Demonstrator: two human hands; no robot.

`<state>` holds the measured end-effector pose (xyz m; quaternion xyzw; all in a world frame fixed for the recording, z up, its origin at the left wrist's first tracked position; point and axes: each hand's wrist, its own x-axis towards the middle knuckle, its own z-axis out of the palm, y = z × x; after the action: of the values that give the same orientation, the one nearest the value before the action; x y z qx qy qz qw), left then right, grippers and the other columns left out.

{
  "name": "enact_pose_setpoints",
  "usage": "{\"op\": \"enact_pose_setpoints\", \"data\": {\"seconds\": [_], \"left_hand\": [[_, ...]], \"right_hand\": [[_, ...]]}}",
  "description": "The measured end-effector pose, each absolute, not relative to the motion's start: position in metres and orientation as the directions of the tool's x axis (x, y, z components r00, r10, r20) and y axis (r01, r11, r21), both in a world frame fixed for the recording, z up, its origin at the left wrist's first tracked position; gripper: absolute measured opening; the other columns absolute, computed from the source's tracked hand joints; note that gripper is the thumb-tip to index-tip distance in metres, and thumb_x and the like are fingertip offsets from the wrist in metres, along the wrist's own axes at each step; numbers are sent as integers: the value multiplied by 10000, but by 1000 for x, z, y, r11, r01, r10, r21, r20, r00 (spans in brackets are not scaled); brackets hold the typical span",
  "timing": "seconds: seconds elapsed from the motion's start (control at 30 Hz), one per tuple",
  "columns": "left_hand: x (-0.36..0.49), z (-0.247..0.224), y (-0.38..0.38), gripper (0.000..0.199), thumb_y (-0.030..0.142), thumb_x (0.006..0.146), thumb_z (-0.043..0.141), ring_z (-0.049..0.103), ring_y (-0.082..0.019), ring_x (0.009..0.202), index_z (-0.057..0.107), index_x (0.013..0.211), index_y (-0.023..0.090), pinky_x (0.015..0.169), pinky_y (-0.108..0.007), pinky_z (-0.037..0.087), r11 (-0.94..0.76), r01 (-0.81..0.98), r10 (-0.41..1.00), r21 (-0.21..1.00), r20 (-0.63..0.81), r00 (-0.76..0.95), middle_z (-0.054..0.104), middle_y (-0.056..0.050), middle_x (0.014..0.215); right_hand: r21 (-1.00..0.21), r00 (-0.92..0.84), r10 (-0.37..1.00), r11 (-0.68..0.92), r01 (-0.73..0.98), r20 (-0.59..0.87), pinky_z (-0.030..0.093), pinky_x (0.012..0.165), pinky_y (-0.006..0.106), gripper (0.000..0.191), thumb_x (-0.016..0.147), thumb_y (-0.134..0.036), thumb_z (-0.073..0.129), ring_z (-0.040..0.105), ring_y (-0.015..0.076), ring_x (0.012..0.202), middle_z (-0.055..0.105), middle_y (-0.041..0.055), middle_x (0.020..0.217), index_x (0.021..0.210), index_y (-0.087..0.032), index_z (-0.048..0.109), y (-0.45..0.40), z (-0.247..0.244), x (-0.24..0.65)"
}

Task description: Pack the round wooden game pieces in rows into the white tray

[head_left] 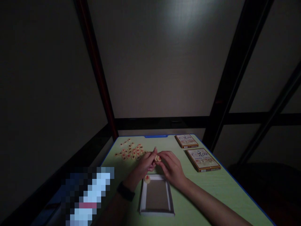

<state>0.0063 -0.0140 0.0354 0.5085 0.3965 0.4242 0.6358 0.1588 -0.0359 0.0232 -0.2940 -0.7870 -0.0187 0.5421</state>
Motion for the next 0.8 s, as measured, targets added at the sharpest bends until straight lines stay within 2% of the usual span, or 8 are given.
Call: {"op": "enact_pose_setpoints", "data": {"seconds": [0.17, 0.3, 0.37, 0.47, 0.63, 0.8], "left_hand": [[10, 36, -15, 682, 863, 653, 589, 232, -20, 409, 423, 675, 202, 402, -182, 120, 104, -110, 945, 988, -63, 321, 330, 114, 496], [8, 39, -14, 641, 821, 749, 538, 267, -26, 423, 436, 680, 193, 398, -181, 101, 147, -183, 915, 972, -63, 399, 380, 88, 541], [7, 40, -15, 591, 756, 774, 586, 327, -29, 445, 467, 714, 180, 399, -176, 117, 171, -223, 901, 960, -61, 430, 439, 68, 593], [6, 41, -16, 564, 691, 716, 705, 392, -29, 479, 507, 778, 166, 403, -166, 148, 173, -248, 904, 953, -53, 424, 506, 49, 671], [6, 39, -15, 584, 744, 774, 603, 361, -31, 445, 515, 808, 167, 401, -174, 140, 151, -199, 918, 968, -63, 392, 484, 60, 621], [7, 35, -15, 624, 780, 712, 626, 352, -34, 465, 494, 772, 173, 414, -175, 171, 106, -167, 930, 980, -38, 367, 462, 66, 609]], "right_hand": [[-253, -270, 423, 832, 493, 865, 575, 768, 387, 248, 962, -204, 521, 649, 227, 882, 703, 98, 999, 1192, -234, 610, -37, 24, 157], [-266, -256, 425, 834, 483, 868, 571, 777, 379, 242, 962, -179, 520, 646, 224, 890, 705, 92, 995, 1185, -230, 601, -39, 26, 157], [-283, -221, 435, 821, 496, 873, 568, 774, 375, 234, 962, -176, 523, 647, 223, 890, 704, 91, 987, 1175, -227, 606, -39, 26, 157], [-315, -169, 457, 794, 520, 873, 567, 778, 377, 223, 965, -200, 529, 653, 224, 891, 706, 91, 978, 1166, -230, 621, -37, 23, 158], [-357, -103, 476, 770, 529, 873, 568, 809, 391, 263, 959, -226, 548, 665, 232, 923, 710, 91, 1019, 1213, -236, 617, -34, 22, 161], [-280, -142, 407, 803, 526, 902, 567, 804, 390, 231, 946, -197, 568, 648, 230, 916, 708, 92, 996, 1161, -232, 646, -34, 24, 159]]}}
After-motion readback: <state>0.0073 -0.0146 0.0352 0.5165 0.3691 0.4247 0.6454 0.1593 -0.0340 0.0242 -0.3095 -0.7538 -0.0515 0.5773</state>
